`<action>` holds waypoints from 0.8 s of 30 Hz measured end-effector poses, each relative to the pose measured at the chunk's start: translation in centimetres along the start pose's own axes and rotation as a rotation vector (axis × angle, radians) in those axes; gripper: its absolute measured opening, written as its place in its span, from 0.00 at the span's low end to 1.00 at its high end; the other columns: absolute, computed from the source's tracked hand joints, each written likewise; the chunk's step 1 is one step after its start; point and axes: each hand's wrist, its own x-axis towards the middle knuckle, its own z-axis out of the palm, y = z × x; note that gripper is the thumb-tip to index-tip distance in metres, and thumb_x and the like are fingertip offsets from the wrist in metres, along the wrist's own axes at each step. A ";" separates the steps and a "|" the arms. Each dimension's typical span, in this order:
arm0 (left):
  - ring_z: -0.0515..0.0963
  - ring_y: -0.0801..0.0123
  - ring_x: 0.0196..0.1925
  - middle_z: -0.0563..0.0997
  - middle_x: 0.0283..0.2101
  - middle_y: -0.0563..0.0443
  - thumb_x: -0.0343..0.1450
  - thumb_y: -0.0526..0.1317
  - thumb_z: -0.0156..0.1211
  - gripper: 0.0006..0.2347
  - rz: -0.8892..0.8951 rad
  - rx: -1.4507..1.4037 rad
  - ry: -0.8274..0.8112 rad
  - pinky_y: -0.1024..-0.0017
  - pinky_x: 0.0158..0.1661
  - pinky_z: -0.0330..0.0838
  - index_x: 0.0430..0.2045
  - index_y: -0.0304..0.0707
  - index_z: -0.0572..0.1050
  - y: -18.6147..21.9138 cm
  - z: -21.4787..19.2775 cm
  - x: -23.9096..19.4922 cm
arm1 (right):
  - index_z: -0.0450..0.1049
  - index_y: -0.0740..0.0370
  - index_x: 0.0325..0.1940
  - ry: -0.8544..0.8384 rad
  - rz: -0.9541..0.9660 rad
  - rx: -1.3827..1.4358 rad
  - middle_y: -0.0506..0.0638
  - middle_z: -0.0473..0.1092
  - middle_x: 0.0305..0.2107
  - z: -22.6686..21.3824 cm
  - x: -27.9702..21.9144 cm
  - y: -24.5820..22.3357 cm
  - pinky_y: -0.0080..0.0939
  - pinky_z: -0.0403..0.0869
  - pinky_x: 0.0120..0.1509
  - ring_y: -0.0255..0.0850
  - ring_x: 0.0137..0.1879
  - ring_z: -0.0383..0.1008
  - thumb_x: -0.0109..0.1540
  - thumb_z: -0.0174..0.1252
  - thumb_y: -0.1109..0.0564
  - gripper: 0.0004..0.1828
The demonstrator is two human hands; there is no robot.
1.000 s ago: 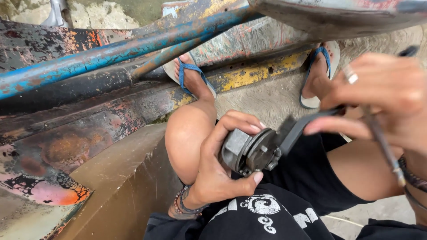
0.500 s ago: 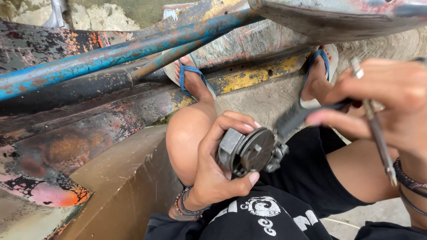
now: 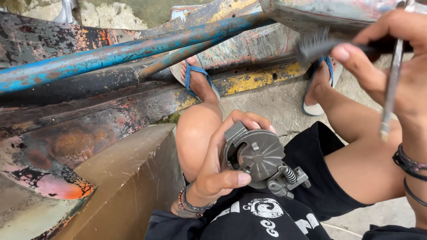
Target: The person sits on the ground and uses a screwdriver to manipulate a small, dark mechanical component held in their hands. They repeatedly insert the tool into the object, turning and adjusting internal parts while holding the device steady.
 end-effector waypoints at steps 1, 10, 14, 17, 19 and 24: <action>0.73 0.64 0.54 0.69 0.54 0.37 0.66 0.46 0.70 0.25 0.005 0.027 -0.009 0.69 0.55 0.70 0.51 0.38 0.64 0.1 0.0 0.0 | 0.70 0.71 0.43 -0.075 0.123 0.073 0.54 0.62 0.29 -0.3 0.3 -1.3 0.36 0.57 0.44 0.39 0.36 0.59 0.77 0.69 0.56 0.18; 0.71 0.64 0.61 0.70 0.55 0.43 0.71 0.48 0.65 0.21 0.189 0.442 0.098 0.67 0.65 0.66 0.51 0.41 0.65 0.2 0.4 0.3 | 0.68 0.61 0.17 -0.248 -0.385 0.079 0.47 0.61 0.13 0.7 0.2 -9.3 0.38 0.57 0.26 0.38 0.18 0.59 0.48 0.68 0.36 0.28; 0.71 0.65 0.61 0.69 0.55 0.44 0.71 0.49 0.65 0.21 0.192 0.425 0.106 0.68 0.63 0.67 0.52 0.41 0.65 0.1 0.5 0.1 | 0.70 0.63 0.19 -0.127 -0.358 -0.064 0.49 0.63 0.13 1.3 -1.0 -6.9 0.42 0.57 0.25 0.37 0.17 0.60 0.50 0.69 0.34 0.30; 0.71 0.65 0.61 0.69 0.56 0.43 0.70 0.46 0.66 0.20 0.192 0.398 0.115 0.69 0.64 0.67 0.51 0.41 0.65 0.3 0.3 0.1 | 0.66 0.60 0.16 -0.157 -0.431 -0.059 0.45 0.59 0.10 0.8 -0.6 -7.3 0.41 0.52 0.23 0.36 0.15 0.56 0.49 0.68 0.32 0.31; 0.71 0.65 0.61 0.69 0.56 0.44 0.70 0.49 0.66 0.21 0.176 0.412 0.089 0.68 0.64 0.67 0.52 0.41 0.65 0.4 0.3 0.2 | 0.67 0.59 0.16 -0.266 -0.439 -0.030 0.46 0.60 0.11 0.2 -0.3 -8.1 0.40 0.55 0.23 0.38 0.16 0.59 0.49 0.70 0.33 0.30; 0.71 0.64 0.59 0.69 0.55 0.42 0.68 0.47 0.68 0.23 0.104 0.131 0.018 0.69 0.60 0.68 0.51 0.39 0.64 0.1 -0.1 0.0 | 0.63 0.71 0.54 -0.165 0.043 -0.128 0.61 0.58 0.49 -1.2 -2.0 -7.5 0.50 0.59 0.67 0.55 0.57 0.61 0.60 0.71 0.55 0.29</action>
